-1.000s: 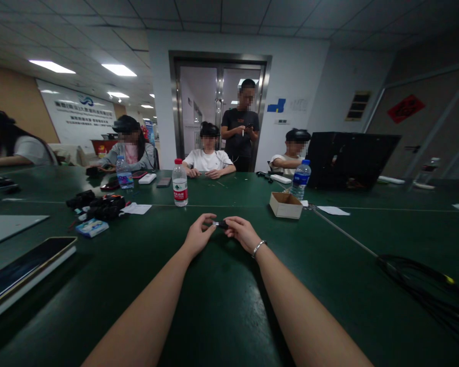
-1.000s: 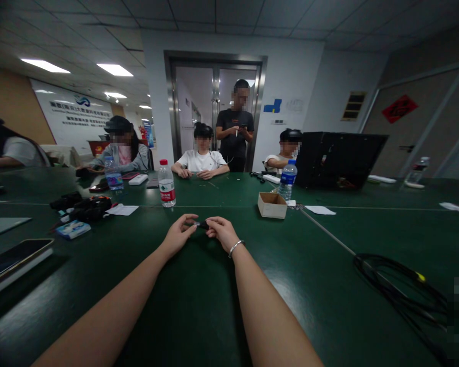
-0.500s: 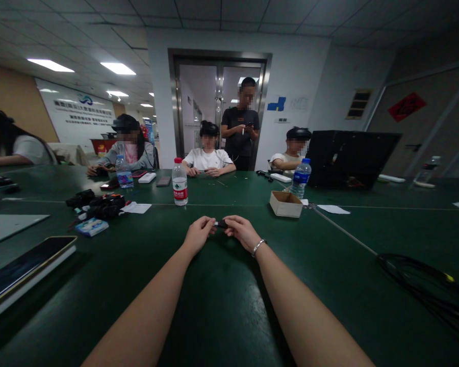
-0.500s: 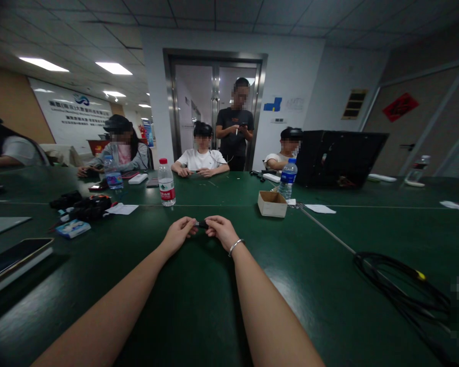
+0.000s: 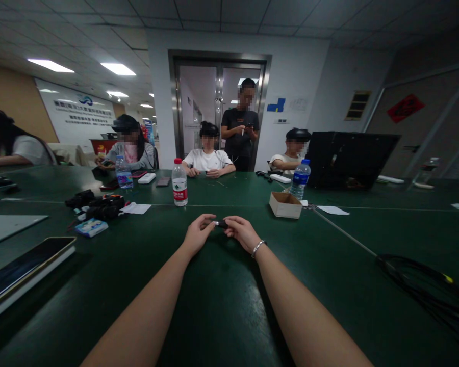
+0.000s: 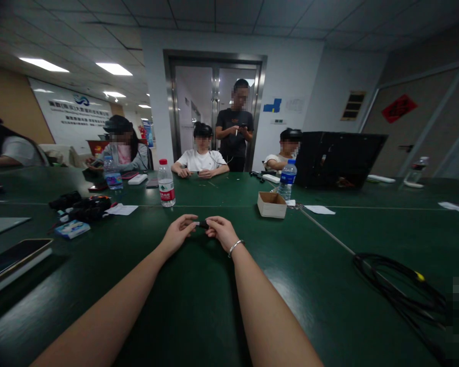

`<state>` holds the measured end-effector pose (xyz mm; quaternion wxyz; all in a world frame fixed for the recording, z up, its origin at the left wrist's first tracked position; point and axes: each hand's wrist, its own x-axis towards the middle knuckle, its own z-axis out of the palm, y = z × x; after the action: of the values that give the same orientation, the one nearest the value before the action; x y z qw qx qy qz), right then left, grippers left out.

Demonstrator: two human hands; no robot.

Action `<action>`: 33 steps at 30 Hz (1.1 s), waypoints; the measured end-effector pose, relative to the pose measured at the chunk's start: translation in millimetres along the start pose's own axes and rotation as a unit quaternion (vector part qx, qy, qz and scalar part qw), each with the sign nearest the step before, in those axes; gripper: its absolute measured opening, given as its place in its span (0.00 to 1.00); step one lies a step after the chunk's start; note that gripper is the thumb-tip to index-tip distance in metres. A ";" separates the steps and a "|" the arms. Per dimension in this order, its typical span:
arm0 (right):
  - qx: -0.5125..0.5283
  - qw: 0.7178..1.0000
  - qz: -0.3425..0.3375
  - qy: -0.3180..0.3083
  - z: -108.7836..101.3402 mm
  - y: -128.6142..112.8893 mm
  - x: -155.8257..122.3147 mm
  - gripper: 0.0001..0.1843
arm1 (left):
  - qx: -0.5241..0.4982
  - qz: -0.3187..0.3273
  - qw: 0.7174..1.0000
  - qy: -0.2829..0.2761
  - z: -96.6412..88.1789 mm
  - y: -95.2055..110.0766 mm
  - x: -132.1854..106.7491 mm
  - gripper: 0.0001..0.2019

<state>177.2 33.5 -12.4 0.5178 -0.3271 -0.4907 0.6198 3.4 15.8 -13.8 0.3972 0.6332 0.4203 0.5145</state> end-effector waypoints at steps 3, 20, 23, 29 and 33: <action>0.001 1.000 0.000 0.002 -0.2 0.2 -0.1 0.12 | 0.000 -0.017 1.000 -0.004 0.9 2.2 -0.6 0.17; 0.004 1.000 0.002 0.010 2.1 -2.2 -1.9 0.09 | 0.030 0.011 0.999 0.004 1.7 1.3 -0.4 0.14; -0.001 1.000 0.001 0.008 3.3 -3.2 -3.2 0.09 | 0.050 -0.022 0.998 0.007 1.5 -0.1 0.8 0.17; -0.003 1.000 -0.001 0.001 3.7 -3.4 -3.4 0.09 | 0.070 -0.060 0.996 0.001 2.2 1.2 0.4 0.22; 0.007 1.000 0.000 0.007 2.4 -3.1 -2.9 0.10 | 0.017 -0.035 0.999 0.006 2.0 2.9 -1.0 0.20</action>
<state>176.7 30.0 -9.0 0.5232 -0.3282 -0.4827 0.6209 5.6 13.7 -11.7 0.4019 0.6214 0.4534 0.4968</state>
